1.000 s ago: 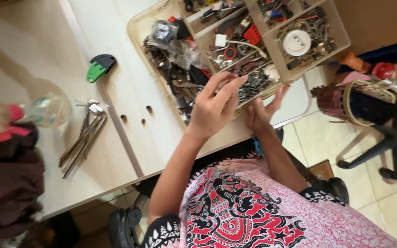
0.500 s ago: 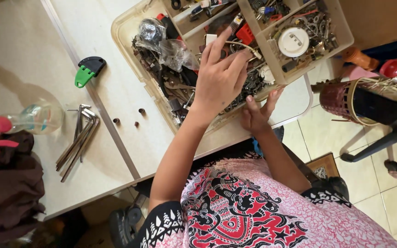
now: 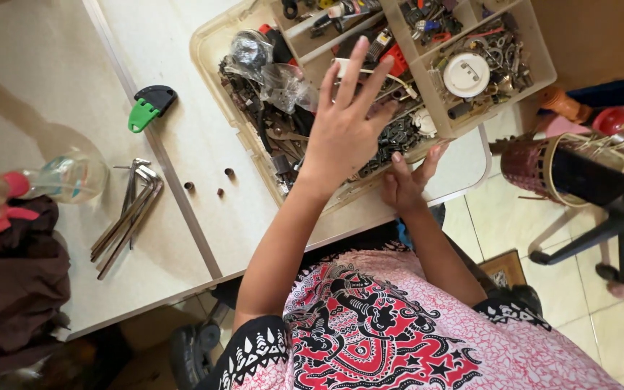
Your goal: The person organizes small metal parts from a plastic container on a table, then uses a hex key to tighten a screw on a green and black brake lever.
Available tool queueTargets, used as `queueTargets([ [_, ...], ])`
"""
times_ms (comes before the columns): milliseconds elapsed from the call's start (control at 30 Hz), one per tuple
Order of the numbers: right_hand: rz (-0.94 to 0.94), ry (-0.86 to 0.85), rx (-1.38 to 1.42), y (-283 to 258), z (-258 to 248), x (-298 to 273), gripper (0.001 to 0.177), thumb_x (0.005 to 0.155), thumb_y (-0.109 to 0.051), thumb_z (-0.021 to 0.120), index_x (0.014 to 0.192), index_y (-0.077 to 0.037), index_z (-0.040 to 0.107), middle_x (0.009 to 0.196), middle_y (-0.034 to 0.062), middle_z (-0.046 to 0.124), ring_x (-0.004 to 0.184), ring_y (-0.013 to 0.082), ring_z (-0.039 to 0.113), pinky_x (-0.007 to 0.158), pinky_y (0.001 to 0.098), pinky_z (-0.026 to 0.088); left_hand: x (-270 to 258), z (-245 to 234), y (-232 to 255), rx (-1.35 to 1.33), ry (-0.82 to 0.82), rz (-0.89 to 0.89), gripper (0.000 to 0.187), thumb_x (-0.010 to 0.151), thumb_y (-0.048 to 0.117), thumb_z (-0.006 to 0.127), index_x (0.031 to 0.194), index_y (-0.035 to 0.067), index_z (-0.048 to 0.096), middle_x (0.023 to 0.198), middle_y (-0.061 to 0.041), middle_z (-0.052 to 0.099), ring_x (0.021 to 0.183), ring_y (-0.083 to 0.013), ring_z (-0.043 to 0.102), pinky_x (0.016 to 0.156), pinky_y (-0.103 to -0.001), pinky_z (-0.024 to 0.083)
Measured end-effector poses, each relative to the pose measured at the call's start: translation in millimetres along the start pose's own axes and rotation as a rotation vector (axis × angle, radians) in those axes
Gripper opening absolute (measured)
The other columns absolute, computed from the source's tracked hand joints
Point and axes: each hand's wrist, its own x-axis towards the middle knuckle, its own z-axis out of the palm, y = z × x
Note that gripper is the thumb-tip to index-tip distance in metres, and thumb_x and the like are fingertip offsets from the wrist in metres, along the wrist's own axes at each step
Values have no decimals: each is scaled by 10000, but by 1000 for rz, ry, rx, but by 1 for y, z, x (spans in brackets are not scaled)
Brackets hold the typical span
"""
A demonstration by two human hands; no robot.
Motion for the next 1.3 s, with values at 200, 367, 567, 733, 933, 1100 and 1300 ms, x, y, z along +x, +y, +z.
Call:
queueTargets([
  [200, 0, 7, -51, 8, 3, -4, 386, 1065, -66, 563, 1450, -94, 585, 1712, 229, 54, 1612, 472, 54, 1332, 632, 81, -21, -25, 0, -109, 119, -23, 269, 923, 50, 662, 1141, 127, 798, 1597, -92, 451, 1572, -387, 263, 1289, -571, 290],
  [367, 30, -8, -22, 10, 2, 1, 400, 1120, -178, 527, 1513, -103, 544, 1710, 249, 25, 1614, 484, 30, 1322, 629, 82, -62, -63, -1, -49, 280, -123, 173, 935, 87, 753, 1101, 133, 771, 1470, -55, 587, 1503, -348, 390, 1282, -545, 345],
  [567, 16, -23, -24, 8, -2, 11, 418, 1182, -260, 478, 1584, -148, 503, 1729, 225, -7, 1643, 448, 17, 1312, 610, 89, -139, -84, -8, 87, 425, -403, 334, 846, -35, 704, 1109, 156, 781, 1287, 11, 671, 1283, -278, 545, 1125, -430, 443],
  [733, 0, -25, -87, 4, -3, 20, 468, 1176, -288, 416, 1630, -178, 455, 1737, 178, -31, 1652, 423, 26, 1325, 607, 102, -196, -76, -35, 296, 430, -660, 356, 861, 74, 753, 1208, 151, 738, 1153, -9, 664, 1131, -253, 555, 985, -415, 434],
  [933, 8, -27, -75, -6, -9, 24, 431, 1210, -247, 422, 1636, -190, 437, 1744, 165, -38, 1615, 395, 11, 1284, 574, 83, -219, -56, -57, 460, 326, -781, 487, 788, 337, 863, 1213, 136, 738, 1044, -41, 582, 1043, -265, 464, 901, -424, 387],
  [1100, 18, -30, -60, -2, -7, 22, 444, 1171, -232, 439, 1605, -146, 475, 1741, 183, -25, 1638, 417, 12, 1309, 581, 83, -215, -43, -64, 532, 339, -759, 439, 805, 397, 893, 1142, 146, 764, 1059, -46, 566, 1080, -263, 433, 930, -424, 367],
  [1300, 55, -49, -34, 2, -6, 14, 415, 1160, -142, 494, 1573, -99, 510, 1741, 207, -40, 1648, 438, -3, 1313, 556, 82, -201, -54, -47, 509, 416, -733, 189, 858, 268, 865, 1029, 219, 802, 1011, 13, 624, 1037, -237, 479, 907, -420, 354],
])
